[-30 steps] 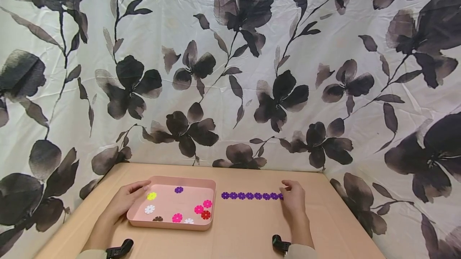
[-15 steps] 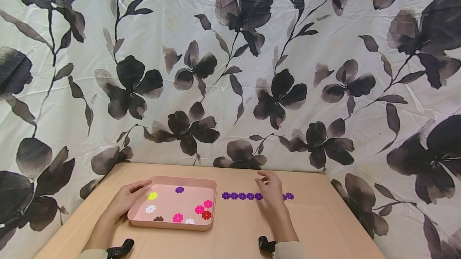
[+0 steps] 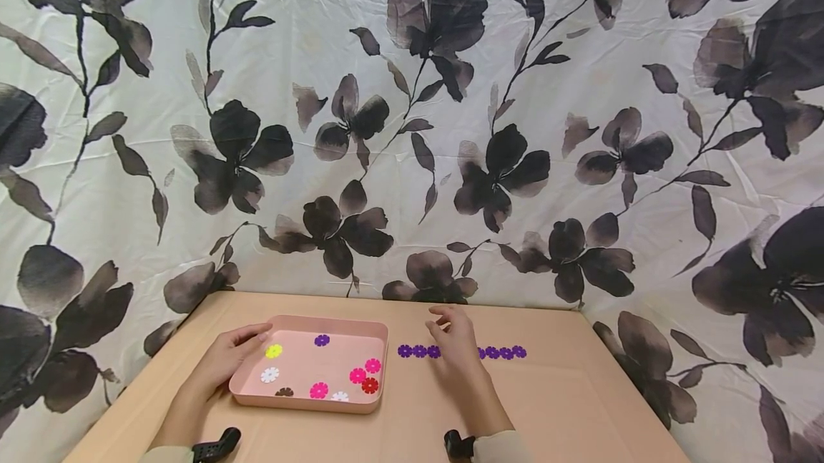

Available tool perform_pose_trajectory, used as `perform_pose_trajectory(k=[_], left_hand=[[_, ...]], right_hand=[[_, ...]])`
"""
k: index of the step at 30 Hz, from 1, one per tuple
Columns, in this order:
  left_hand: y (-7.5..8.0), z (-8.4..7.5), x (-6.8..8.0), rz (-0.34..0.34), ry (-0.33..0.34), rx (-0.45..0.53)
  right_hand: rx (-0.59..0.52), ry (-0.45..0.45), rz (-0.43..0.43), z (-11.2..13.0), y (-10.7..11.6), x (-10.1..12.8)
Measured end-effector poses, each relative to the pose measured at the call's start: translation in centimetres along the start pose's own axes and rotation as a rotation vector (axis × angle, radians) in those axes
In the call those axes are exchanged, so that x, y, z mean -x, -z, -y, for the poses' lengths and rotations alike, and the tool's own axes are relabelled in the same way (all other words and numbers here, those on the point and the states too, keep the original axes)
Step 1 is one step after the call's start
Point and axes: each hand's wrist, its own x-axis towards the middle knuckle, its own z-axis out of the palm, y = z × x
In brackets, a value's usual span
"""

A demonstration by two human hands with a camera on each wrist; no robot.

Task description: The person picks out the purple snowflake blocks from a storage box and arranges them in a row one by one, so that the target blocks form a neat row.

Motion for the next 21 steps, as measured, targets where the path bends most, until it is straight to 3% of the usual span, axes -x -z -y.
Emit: perform_pose_trajectory(k=[21], left_hand=[[0.0,0.0,-0.2,-0.008,-0.01,-0.023]], right_hand=[[-0.035,-0.021,0.138,3.1,-4.7,0.7]])
